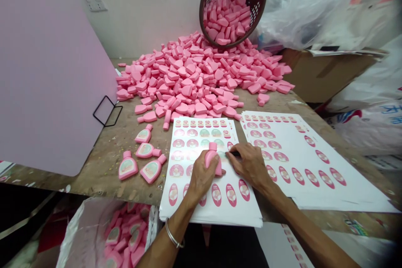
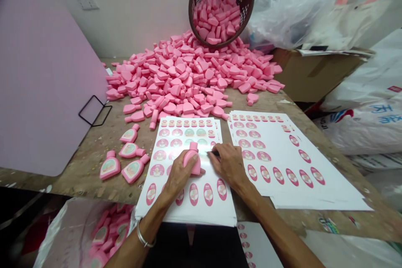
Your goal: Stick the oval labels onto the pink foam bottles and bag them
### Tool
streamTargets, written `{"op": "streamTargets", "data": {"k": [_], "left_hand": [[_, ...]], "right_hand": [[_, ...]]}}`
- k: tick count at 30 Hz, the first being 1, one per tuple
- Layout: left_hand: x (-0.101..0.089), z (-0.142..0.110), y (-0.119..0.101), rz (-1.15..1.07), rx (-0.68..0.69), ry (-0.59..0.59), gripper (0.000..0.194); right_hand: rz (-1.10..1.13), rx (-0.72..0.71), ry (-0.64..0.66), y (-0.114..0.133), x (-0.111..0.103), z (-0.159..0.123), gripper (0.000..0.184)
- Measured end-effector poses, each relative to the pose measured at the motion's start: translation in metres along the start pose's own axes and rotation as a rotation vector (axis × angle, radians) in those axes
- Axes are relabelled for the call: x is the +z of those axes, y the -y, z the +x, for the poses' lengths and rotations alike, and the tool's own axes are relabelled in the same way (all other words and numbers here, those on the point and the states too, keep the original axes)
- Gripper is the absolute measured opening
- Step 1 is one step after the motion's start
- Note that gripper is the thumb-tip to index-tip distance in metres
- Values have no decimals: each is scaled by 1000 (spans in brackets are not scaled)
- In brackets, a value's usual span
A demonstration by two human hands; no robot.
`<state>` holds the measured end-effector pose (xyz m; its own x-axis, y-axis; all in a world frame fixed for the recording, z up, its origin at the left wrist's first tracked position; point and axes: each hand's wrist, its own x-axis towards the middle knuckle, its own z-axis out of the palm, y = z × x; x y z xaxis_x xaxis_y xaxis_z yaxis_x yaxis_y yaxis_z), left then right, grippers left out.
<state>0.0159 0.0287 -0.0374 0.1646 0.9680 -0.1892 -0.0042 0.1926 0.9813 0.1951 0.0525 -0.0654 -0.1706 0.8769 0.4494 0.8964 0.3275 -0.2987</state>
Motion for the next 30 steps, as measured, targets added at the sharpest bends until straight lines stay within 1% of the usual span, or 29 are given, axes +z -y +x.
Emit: {"op": "streamTargets", "data": {"k": [4,7,9,11,14,16,17,19,21,22,26,30], "left_hand": [[0,1,2,7,19,3,39],[0,2,4,-24,25,-2,41],[0,3,5,-54,18,-6,42],[0,4,5,-88,6,-9,45],[0,3,6,-170,-1,-40,49],[0,1,5,-287,-38,-73,55],[-1,-1,4,-363,-68,-83,58],[-2,-6,-1,-507,-121,-90,63],[-4,-12,-7,-600,-139,-84,62],[-5,-15,-9,-627,-138,-80,60],[-8,-23,-15,-669,-125,-71,58],[-10,-25,-15,-682,-112,-56,59]], "right_hand": [[36,12,-58,2,2,0,18],[146,64,-115,5,0,0,20],[258,146,-108,8,-5,0,22],[384,258,-86,12,-13,1,23],[530,450,-148,17,-28,3,26],[558,512,-182,24,-39,4,27],[560,513,-167,29,-43,4,28],[578,485,-83,41,-48,2,32],[618,442,-12,55,-49,-1,33],[640,418,4,62,-48,-2,32],[659,337,-2,80,-40,-5,28],[631,307,-3,82,-36,-5,25]]}}
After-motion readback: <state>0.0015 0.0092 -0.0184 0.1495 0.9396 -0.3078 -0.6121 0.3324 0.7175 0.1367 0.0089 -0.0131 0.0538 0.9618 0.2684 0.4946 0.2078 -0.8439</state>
